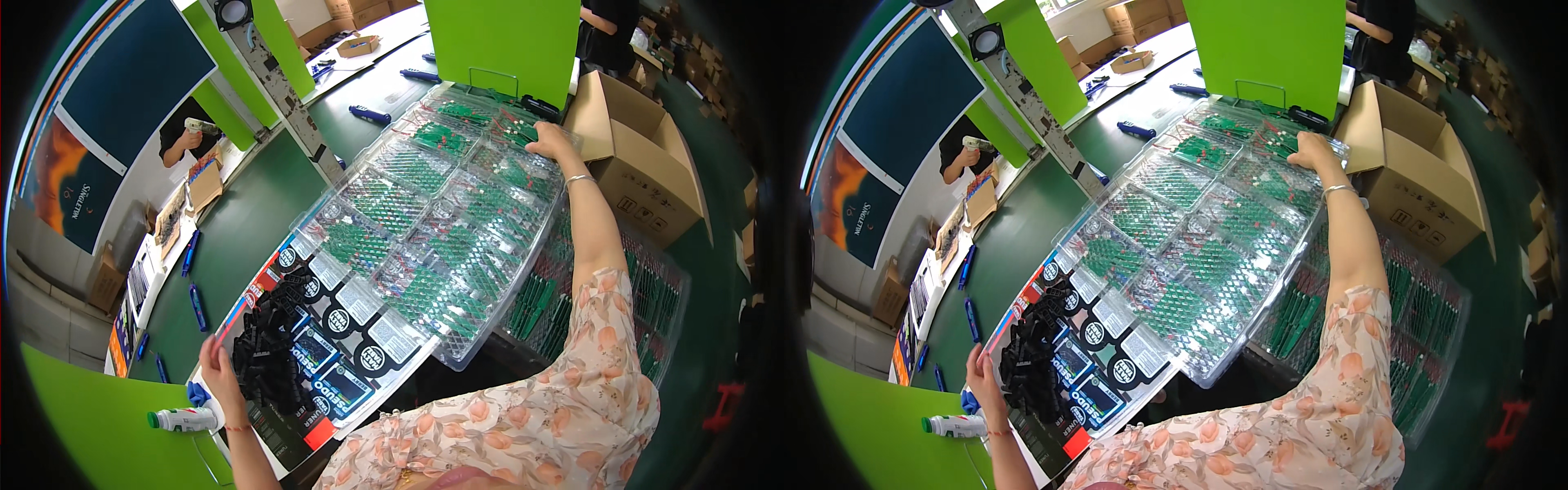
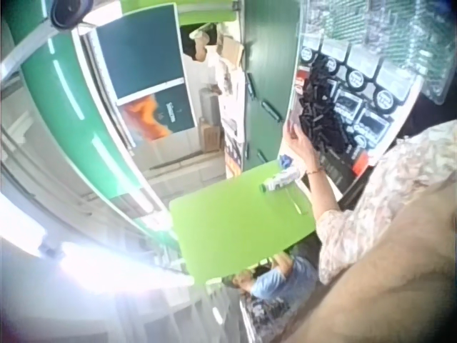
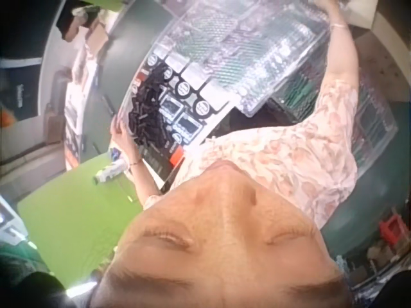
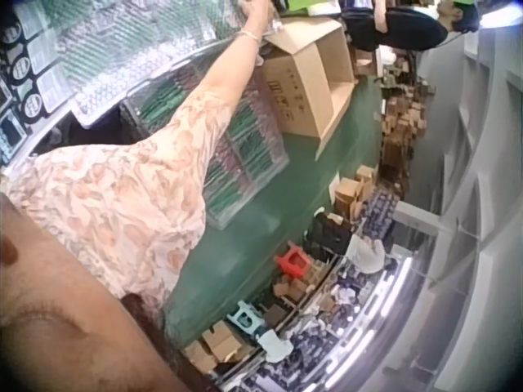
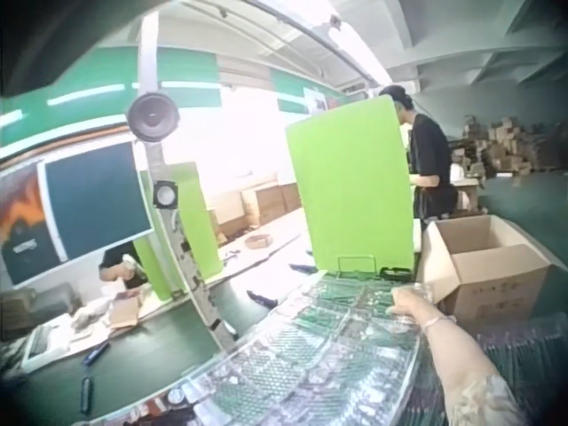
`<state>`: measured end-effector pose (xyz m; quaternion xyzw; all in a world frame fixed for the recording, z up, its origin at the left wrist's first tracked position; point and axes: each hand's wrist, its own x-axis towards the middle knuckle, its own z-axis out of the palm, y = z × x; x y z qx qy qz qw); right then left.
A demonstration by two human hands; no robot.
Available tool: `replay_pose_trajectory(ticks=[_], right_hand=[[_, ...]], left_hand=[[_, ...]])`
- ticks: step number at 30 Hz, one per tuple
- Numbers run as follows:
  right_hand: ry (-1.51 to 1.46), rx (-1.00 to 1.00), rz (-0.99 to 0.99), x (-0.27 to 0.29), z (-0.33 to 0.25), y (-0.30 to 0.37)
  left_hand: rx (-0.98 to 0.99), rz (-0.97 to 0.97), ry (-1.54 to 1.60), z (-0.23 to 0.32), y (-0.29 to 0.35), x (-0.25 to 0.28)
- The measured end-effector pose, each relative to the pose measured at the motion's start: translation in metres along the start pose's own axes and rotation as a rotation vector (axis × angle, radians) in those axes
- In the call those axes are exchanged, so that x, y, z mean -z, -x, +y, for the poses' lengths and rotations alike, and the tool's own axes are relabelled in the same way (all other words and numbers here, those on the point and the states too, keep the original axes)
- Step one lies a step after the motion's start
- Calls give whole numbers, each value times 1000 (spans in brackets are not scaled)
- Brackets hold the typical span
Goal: Manually assemble internal components into blue plastic electronic housings on a factory production floor.
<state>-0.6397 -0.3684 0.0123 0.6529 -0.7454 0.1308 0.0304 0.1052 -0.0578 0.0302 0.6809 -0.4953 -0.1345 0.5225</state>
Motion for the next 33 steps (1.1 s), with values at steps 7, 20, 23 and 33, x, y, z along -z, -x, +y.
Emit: replay_pose_trajectory(ticks=[7,20,23,33], right_hand=[[66,-20,-384,14,2,-20],[-315,152,54,46,-80,22],[-506,335,-220,48,-165,64],[-379,698,-270,-11,-352,129]], left_hand=[[202,167,178,36,118,-27],[199,189,403,54,141,-59],[229,138,427,64,146,-76],[263,-42,599,75,165,-110]])
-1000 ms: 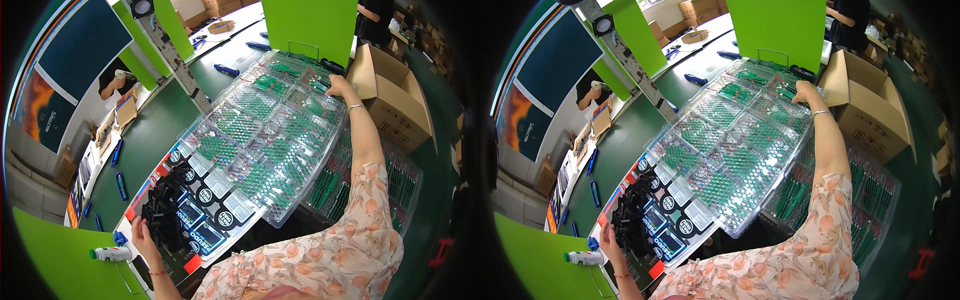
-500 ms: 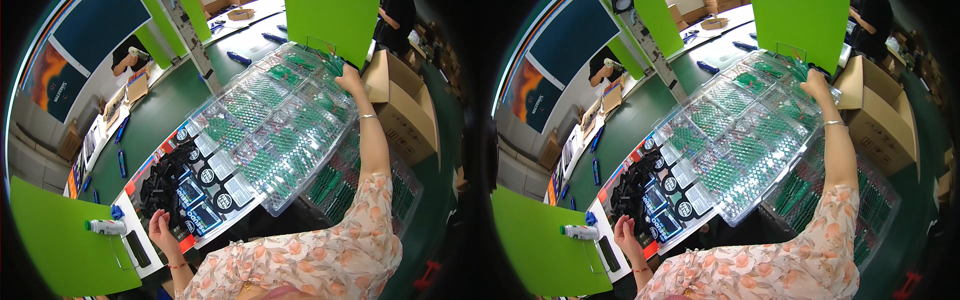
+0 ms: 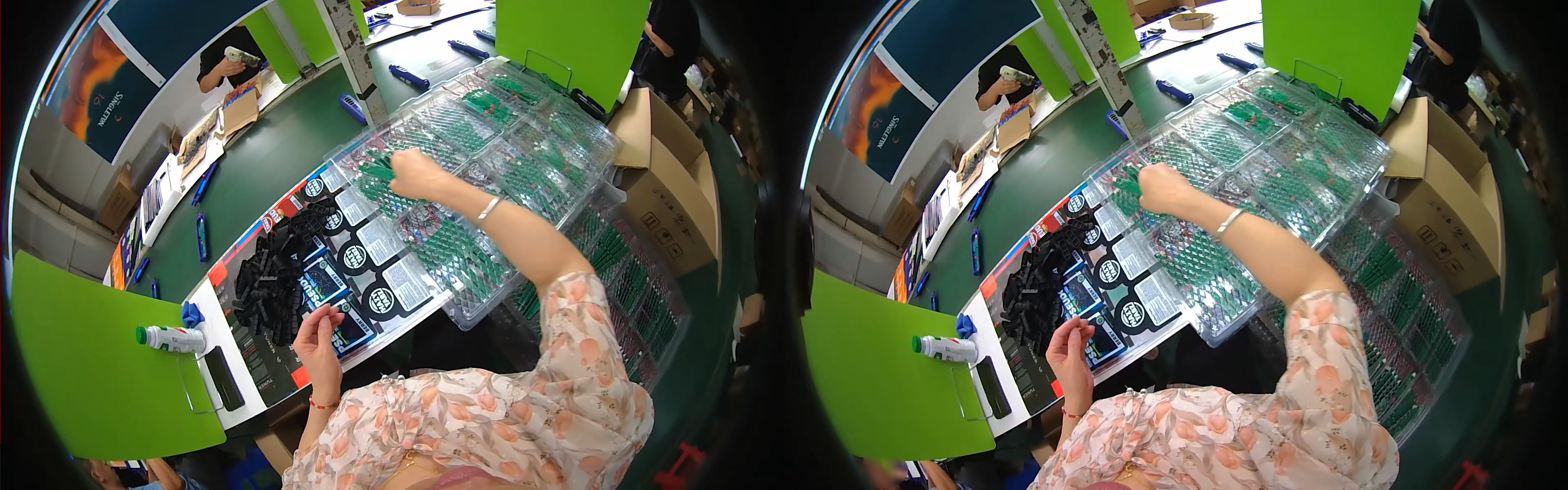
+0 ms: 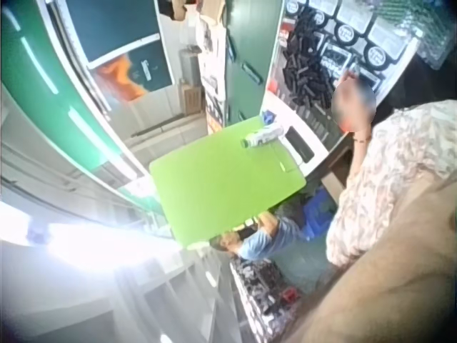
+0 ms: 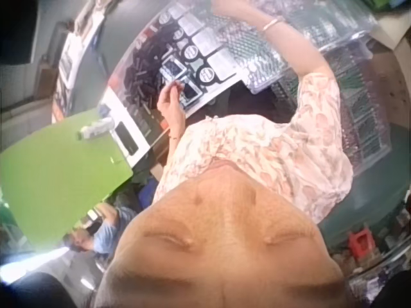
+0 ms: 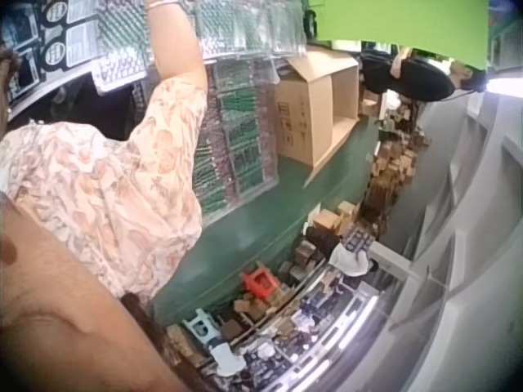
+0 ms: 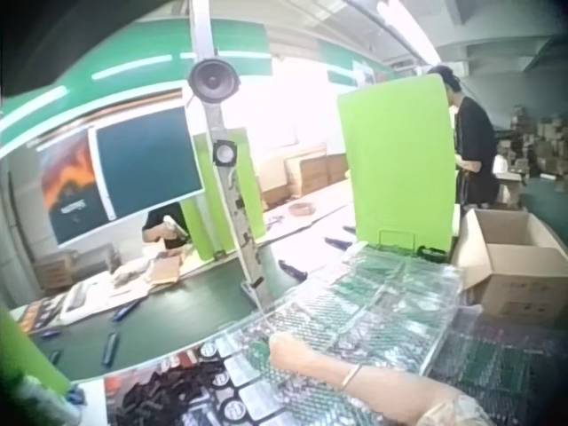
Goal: Manually assemble internal components into blue plastic electronic housings on a factory production floor.
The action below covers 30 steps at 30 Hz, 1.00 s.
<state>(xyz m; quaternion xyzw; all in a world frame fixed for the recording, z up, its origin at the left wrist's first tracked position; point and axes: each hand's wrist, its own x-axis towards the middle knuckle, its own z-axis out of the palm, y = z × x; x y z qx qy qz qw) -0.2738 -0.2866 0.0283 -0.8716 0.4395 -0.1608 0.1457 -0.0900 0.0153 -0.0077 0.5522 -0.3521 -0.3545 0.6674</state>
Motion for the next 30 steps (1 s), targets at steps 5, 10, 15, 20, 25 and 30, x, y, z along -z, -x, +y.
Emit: replay_pose_trajectory(ticks=[5,10,15,20,25,30], right_hand=[[122,-90,24,-33,-13,-23],[104,-115,-41,20,-36,-14],[260,-365,490,66,161,-42],[224,-599,63,83,216,-38],[283,-535,112,74,238,-54],[360,-604,389,95,280,-54]], left_hand=[[31,19,-13,-8,4,15],[66,87,11,-14,10,28],[-2,45,-93,-25,10,22],[-77,27,-181,-28,15,23],[-84,12,-181,-29,13,24],[-127,14,-163,-27,14,24]])
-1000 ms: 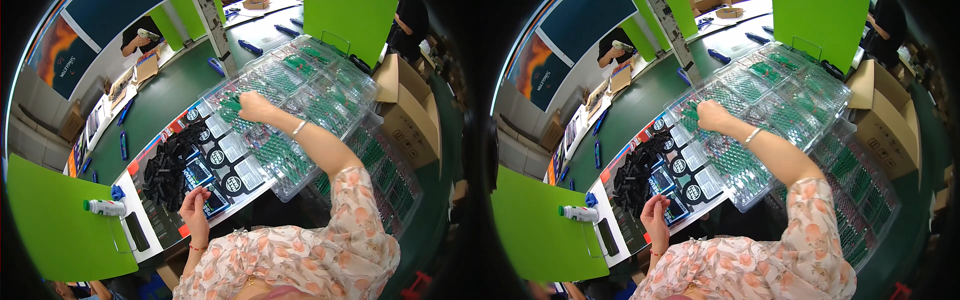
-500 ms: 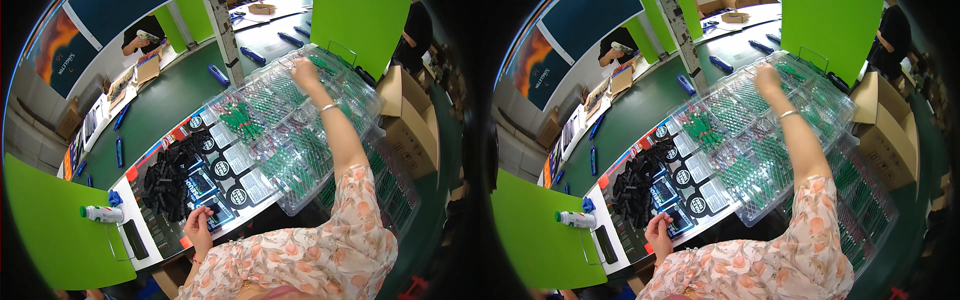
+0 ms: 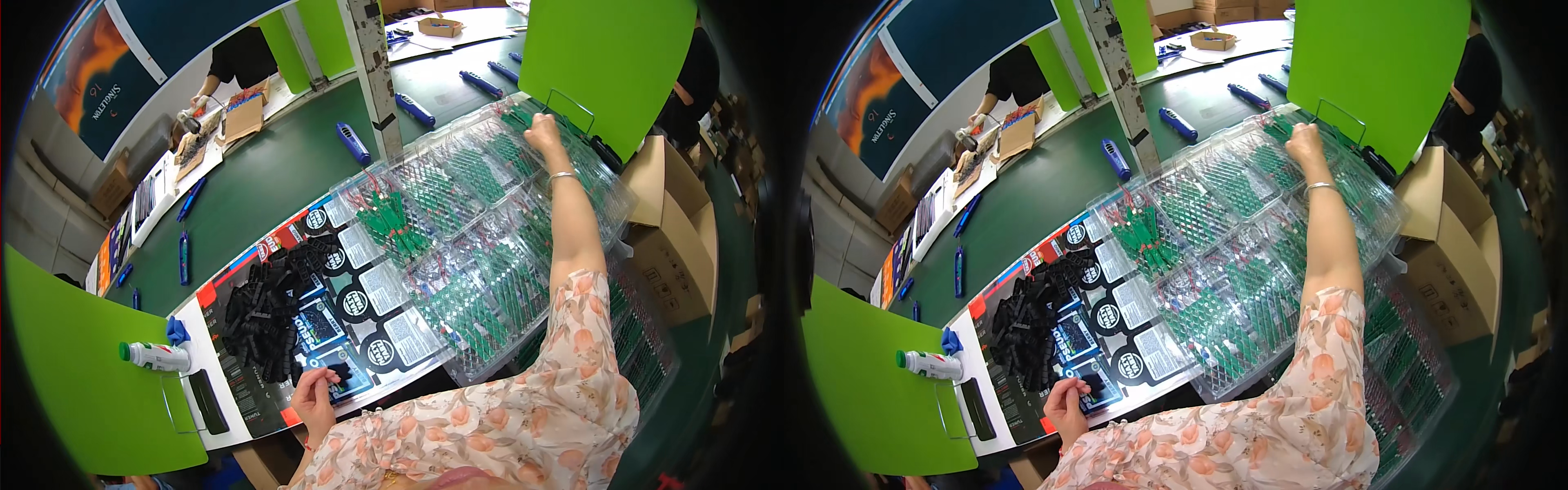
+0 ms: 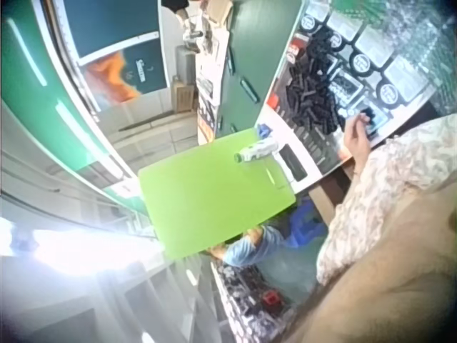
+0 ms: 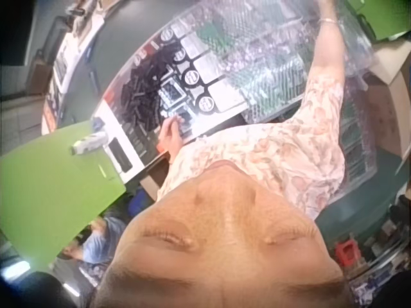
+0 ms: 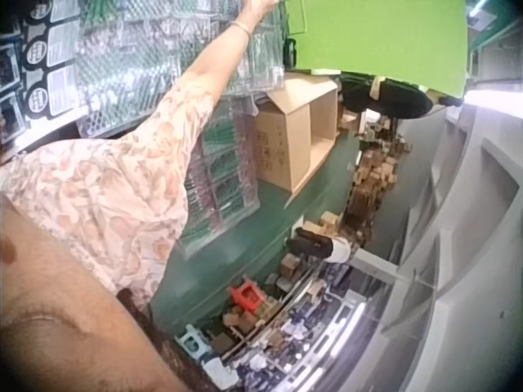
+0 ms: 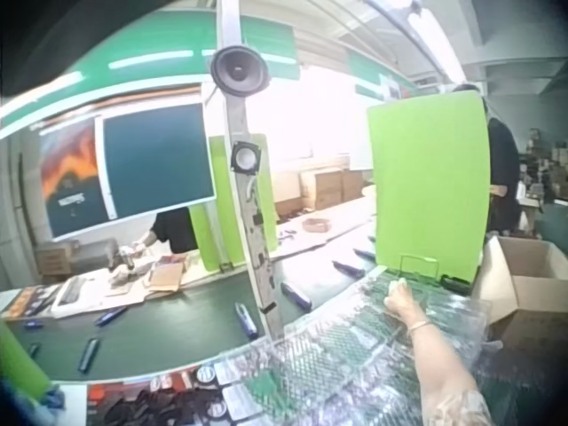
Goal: Manually assemble internal components into blue plastic electronic housings on a factory production floor.
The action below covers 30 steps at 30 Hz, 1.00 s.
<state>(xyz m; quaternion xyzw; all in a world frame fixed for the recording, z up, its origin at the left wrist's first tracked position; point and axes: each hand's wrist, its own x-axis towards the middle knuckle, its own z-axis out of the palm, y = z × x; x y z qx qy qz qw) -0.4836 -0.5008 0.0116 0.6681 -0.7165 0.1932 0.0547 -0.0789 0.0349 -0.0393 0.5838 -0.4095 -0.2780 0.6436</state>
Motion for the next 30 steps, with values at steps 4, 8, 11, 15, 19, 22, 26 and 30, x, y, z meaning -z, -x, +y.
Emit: replay_pose_trajectory(ticks=[4,8,11,15,19,22,26,30], right_hand=[[43,-60,-152,-11,36,-26],[143,-76,-233,-8,34,-26],[108,-96,-444,4,36,-36],[8,-164,-366,-4,38,-43],[-11,-183,-327,8,17,-28],[50,-148,-374,10,31,-36],[97,-109,-327,6,17,-31],[89,-124,-199,-1,26,-29]], left_hand=[[-5,33,57,-4,1,-1],[-19,50,45,-4,2,-1],[-26,49,35,-4,2,-1],[-21,44,39,-5,0,-2],[-36,51,27,-5,2,-1],[-42,30,27,-6,0,-1],[-37,33,27,-5,2,-1],[-24,24,6,-3,1,1]])
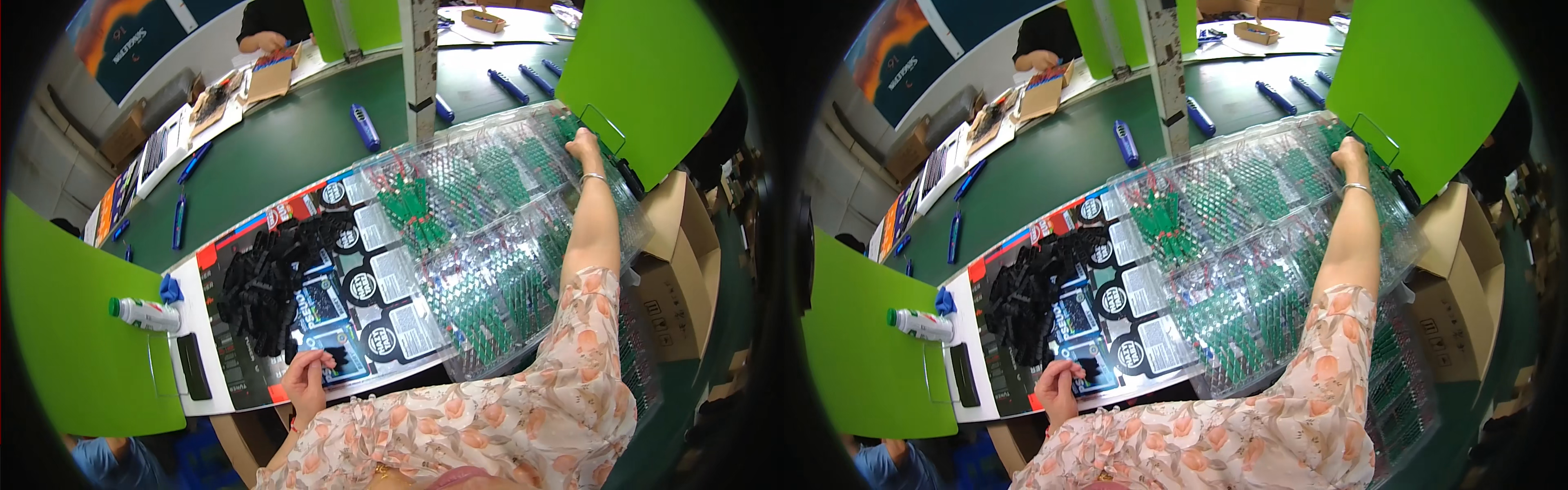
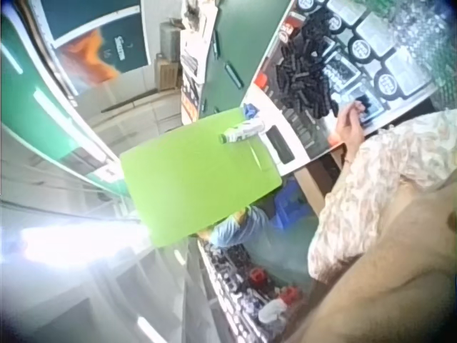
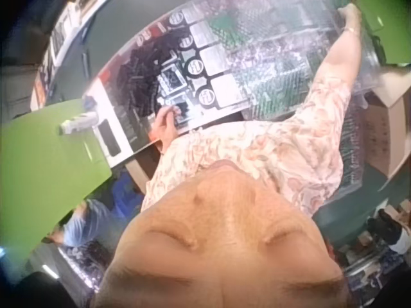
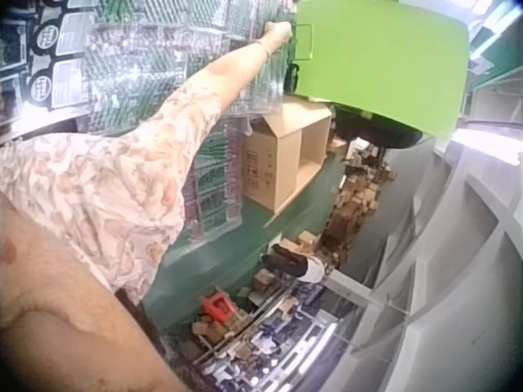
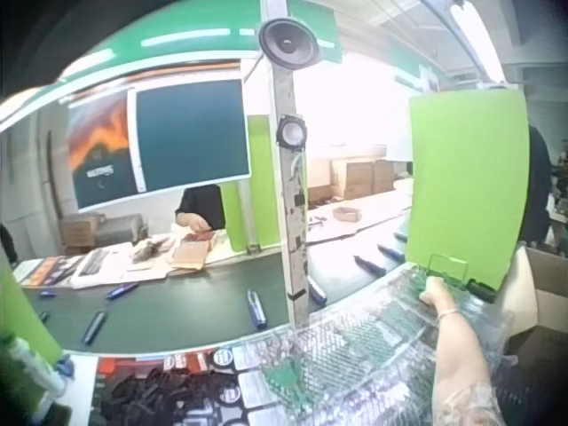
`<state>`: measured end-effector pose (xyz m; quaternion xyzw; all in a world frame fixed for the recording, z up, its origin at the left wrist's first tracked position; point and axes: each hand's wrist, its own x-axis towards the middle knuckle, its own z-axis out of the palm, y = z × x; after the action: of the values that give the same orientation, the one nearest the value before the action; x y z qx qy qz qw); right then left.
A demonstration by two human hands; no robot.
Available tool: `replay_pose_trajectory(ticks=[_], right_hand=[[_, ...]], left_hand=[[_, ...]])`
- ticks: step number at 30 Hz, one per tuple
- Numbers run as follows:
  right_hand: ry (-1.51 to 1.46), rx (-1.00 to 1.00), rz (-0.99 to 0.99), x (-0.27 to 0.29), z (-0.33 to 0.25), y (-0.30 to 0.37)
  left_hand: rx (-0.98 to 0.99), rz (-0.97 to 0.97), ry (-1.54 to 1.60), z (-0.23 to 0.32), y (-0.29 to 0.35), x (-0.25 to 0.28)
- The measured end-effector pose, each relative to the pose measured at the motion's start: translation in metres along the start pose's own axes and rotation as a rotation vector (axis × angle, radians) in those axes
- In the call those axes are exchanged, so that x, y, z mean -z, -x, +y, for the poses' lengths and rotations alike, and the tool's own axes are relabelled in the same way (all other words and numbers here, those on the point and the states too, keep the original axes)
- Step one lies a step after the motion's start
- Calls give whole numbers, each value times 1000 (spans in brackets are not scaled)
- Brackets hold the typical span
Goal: Manually assemble internal components into blue plastic electronic housings on a factory production floor.
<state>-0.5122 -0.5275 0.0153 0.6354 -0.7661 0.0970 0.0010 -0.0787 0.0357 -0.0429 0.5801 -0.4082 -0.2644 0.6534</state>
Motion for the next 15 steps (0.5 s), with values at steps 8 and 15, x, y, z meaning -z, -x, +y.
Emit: replay_pose_trajectory(ticks=[8,15], right_hand=[[-463,245,79,57,-23,66],[-702,467,-352,47,-153,229]], left_hand=[[80,-54,31,4,-2,0],[328,-291,39,36,-38,19]])
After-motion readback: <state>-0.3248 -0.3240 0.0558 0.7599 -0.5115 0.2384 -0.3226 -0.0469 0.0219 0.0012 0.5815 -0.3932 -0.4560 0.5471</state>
